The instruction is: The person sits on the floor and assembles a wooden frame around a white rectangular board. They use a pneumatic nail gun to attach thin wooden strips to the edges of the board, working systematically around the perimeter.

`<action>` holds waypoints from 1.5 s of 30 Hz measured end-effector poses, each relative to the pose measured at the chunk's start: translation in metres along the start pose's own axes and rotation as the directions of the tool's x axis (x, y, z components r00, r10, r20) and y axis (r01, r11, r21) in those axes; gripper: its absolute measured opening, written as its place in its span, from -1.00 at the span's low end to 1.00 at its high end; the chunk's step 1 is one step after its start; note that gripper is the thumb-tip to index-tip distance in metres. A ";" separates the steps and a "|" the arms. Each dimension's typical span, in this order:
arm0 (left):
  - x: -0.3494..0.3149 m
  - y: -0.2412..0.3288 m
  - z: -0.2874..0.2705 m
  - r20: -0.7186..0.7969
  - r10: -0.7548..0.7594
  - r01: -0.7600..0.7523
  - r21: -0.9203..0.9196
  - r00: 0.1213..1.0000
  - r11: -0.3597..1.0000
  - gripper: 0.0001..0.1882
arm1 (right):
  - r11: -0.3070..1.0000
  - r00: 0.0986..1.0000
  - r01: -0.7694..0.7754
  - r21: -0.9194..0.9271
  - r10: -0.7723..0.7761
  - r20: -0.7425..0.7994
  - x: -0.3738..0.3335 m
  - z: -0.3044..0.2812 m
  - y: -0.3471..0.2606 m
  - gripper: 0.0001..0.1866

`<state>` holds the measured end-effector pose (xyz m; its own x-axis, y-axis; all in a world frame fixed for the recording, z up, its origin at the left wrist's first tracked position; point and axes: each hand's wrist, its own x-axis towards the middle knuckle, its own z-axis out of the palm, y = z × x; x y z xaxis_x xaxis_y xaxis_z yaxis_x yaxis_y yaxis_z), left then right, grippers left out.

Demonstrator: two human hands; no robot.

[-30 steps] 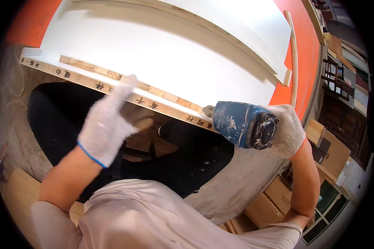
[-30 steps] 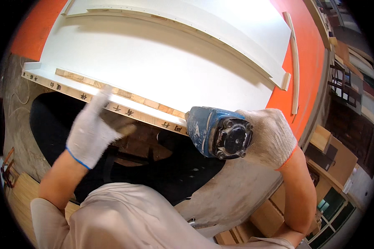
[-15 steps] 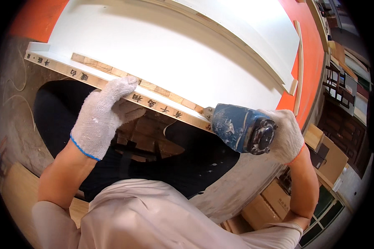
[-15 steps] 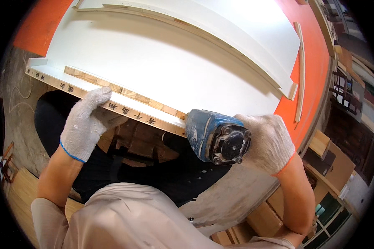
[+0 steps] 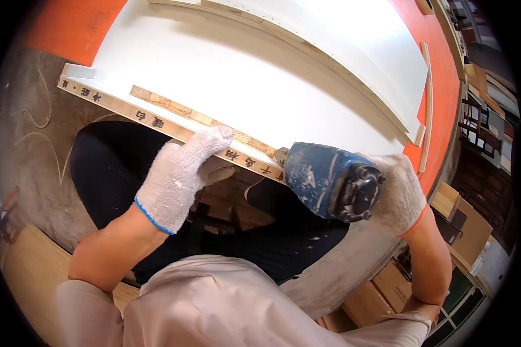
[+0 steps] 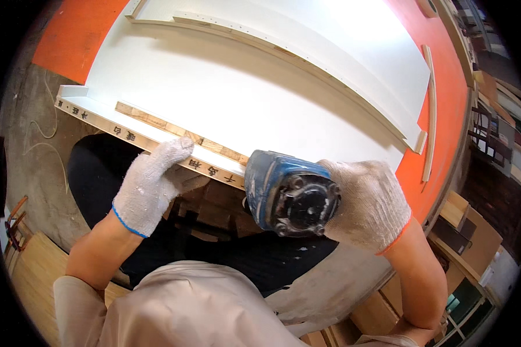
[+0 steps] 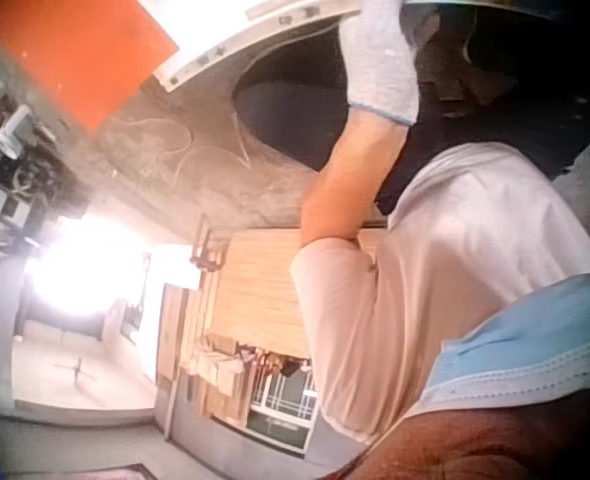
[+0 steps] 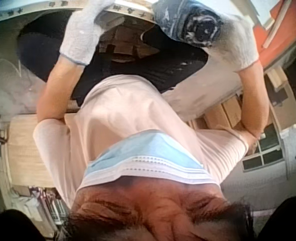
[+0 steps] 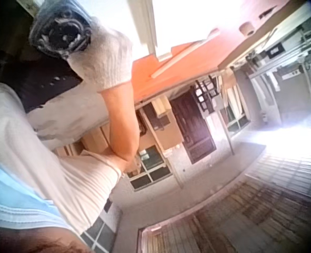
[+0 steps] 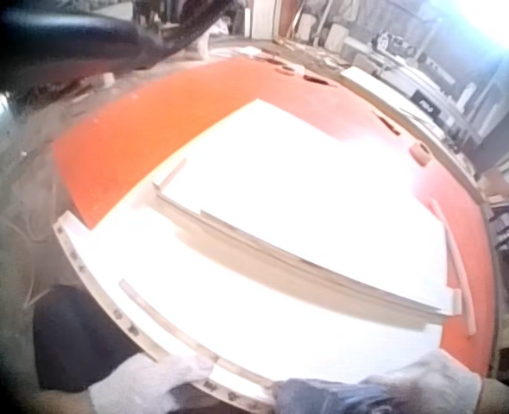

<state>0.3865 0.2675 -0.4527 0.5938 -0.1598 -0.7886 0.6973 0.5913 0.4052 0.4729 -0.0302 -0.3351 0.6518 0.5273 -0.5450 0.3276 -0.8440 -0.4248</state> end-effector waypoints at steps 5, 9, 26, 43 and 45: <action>-0.005 0.006 0.005 0.005 -0.029 0.029 0.062 1.000 0.998 -0.61 | 0.998 1.000 0.016 0.065 -0.014 -0.025 0.007 0.001 -0.005 -0.64; -0.004 0.006 0.003 0.023 -0.043 0.042 0.024 0.999 0.999 -0.57 | 0.995 0.999 0.012 0.095 -0.009 -0.036 0.020 0.002 -0.022 -0.67; 0.005 0.069 -0.073 -0.206 0.332 -0.334 0.025 0.920 0.942 -0.47 | 0.989 0.999 -0.044 0.143 0.043 0.007 0.039 0.004 -0.040 -0.68; 0.005 0.075 -0.078 -0.155 0.283 -0.291 -0.031 0.947 0.956 -0.53 | 0.997 1.000 -0.006 0.072 0.006 -0.006 0.081 0.002 -0.092 -0.69; 0.003 0.077 -0.079 -0.128 0.276 -0.282 -0.032 0.953 0.959 -0.49 | 0.994 0.999 -0.021 0.103 0.026 -0.044 0.083 0.005 -0.096 -0.73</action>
<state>0.4100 0.3748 -0.4608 0.7063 0.1122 -0.6989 0.4883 0.6377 0.5958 0.4917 0.0950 -0.3428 0.6892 0.5008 -0.5236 0.2415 -0.8402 -0.4856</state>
